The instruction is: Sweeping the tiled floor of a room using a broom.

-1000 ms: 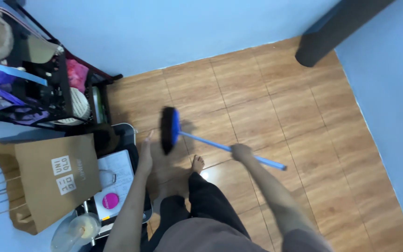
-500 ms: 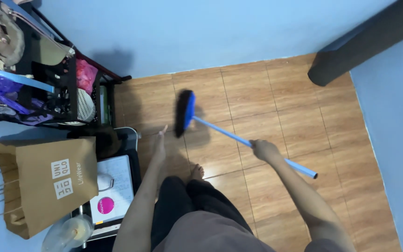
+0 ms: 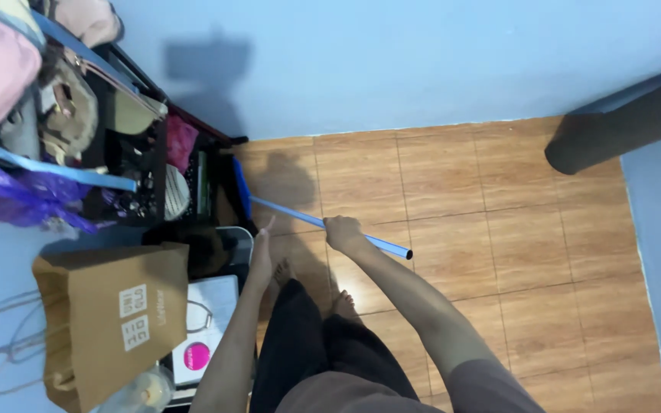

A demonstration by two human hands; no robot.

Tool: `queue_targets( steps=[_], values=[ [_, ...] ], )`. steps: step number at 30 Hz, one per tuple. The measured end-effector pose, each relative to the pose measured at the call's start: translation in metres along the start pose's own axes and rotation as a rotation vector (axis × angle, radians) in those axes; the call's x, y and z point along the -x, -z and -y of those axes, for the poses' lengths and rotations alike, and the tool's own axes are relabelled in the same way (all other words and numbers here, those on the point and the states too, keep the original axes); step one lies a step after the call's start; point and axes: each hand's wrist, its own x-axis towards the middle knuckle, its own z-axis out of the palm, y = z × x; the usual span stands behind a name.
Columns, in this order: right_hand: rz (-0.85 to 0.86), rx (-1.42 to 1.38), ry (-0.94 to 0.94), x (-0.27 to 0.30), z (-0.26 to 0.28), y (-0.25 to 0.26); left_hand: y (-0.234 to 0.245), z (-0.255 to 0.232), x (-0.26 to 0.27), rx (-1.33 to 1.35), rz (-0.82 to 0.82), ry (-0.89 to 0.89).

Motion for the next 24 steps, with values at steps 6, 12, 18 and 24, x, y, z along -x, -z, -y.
queue_targets(
  steps=[6,12,18,24],
  values=[
    [0.073,-0.020,-0.084,-0.062,-0.026,0.015,0.021,0.012,-0.056,0.061,0.052,0.007],
    [0.149,-0.045,-0.241,-0.045,-0.101,0.003,0.034,0.004,-0.104,-0.019,0.104,-0.013],
    [0.182,-0.026,-0.449,0.026,-0.178,0.026,0.039,-0.027,-0.132,-0.016,0.219,0.079],
    [0.085,-0.204,-0.524,0.072,-0.158,0.052,0.022,-0.019,-0.155,-0.133,0.244,-0.007]
  ],
)
